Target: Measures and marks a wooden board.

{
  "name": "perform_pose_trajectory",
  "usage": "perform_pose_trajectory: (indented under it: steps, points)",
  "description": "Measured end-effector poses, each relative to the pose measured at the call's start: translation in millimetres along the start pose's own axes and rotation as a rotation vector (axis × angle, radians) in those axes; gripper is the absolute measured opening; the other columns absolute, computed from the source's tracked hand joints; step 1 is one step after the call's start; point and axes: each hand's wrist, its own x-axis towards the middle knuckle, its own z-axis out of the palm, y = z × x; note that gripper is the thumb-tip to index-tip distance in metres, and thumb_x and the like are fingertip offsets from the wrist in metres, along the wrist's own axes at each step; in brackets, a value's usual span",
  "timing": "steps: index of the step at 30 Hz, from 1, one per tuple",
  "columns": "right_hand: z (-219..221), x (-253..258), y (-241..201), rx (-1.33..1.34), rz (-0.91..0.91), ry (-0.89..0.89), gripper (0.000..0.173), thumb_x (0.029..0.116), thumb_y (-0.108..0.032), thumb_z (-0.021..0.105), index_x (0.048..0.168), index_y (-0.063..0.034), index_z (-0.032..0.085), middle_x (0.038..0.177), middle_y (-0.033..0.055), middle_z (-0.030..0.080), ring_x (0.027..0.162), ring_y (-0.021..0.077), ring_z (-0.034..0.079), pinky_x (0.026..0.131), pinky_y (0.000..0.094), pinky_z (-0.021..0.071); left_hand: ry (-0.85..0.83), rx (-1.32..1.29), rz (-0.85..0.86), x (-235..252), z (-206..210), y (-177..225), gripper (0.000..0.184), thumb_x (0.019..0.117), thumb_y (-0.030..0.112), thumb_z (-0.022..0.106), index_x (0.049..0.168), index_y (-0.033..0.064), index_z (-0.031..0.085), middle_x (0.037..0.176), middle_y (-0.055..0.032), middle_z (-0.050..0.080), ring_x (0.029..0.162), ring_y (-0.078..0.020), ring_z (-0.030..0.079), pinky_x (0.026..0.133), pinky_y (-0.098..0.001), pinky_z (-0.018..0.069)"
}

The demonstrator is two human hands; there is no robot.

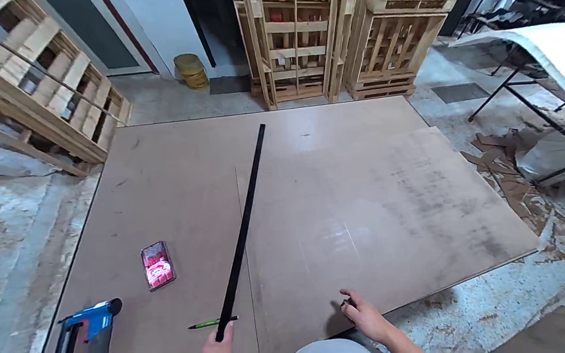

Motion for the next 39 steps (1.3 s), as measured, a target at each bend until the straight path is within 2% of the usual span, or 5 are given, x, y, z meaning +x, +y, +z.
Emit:
perform_pose_trajectory:
  steps: [5, 11, 26, 33, 39]
  points:
    - [26.4, -7.0, -40.3, -0.004, -0.085, -0.056, 0.073, 0.0953, -0.045, 0.06, 0.16, -0.0212, 0.034, 0.121, 0.0086, 0.068, 0.099, 0.0201, 0.068, 0.088, 0.0454, 0.0571, 0.081, -0.032, 0.394, -1.6, -19.1, 46.2, 0.058, 0.0932, 0.026, 0.072, 0.146, 0.0087, 0.057, 0.15, -0.0255, 0.05, 0.139, -0.0483, 0.046, 0.111, -0.067, 0.0391]
    - [51.7, -2.7, -87.4, -0.068, -0.22, -0.067, 0.075, 0.1008, -0.062, 0.05, 0.16, -0.0195, 0.033, 0.117, 0.011, 0.069, 0.094, 0.0219, 0.07, 0.087, 0.0475, 0.0585, -0.767, -0.448, 0.751, -53.9, -18.9, 143.3, 0.031, 0.1007, 0.026, 0.064, 0.127, 0.0111, 0.072, 0.12, -0.0027, 0.073, 0.108, -0.0114, 0.07, 0.098, -0.0333, 0.0588]
    - [7.3, 53.5, -82.9, -0.083, -0.327, -0.135, 0.062, 0.1061, -0.056, 0.043, 0.155, -0.0183, 0.043, 0.132, 0.0101, 0.064, 0.114, 0.0203, 0.066, 0.102, 0.0464, 0.053, -1.174, -0.524, 0.452, -13.6, 2.1, 208.4, 0.025, 0.0822, 0.018, 0.083, 0.095, 0.0089, 0.063, 0.099, -0.0033, 0.067, 0.088, -0.0135, 0.064, 0.079, -0.0327, 0.0566]
    - [-82.8, 102.8, -49.6, -0.342, -0.168, -0.079, 0.028, 0.0952, -0.038, 0.06, 0.109, -0.0182, 0.074, 0.112, 0.0038, 0.071, 0.105, 0.0199, 0.068, 0.091, 0.0487, 0.0559, -0.721, -0.62, 0.123, 64.2, -19.1, 227.3, 0.014, 0.0955, 0.006, 0.069, 0.098, -0.0029, 0.058, 0.088, -0.0134, 0.069, 0.074, -0.021, 0.068, 0.07, -0.036, 0.0591]
    - [-169.3, 184.2, -43.9, -0.688, 0.044, 0.027, 0.049, 0.1004, -0.061, 0.054, 0.094, -0.0163, 0.073, 0.087, 0.0104, 0.071, 0.088, 0.0319, 0.07, 0.079, 0.0607, 0.0544, -0.248, -0.326, 0.005, 162.2, 5.4, 213.1, 0.032, 0.1009, 0.025, 0.069, 0.117, -0.0032, 0.064, 0.098, -0.02, 0.07, 0.085, -0.0297, 0.07, 0.082, -0.0497, 0.0586]
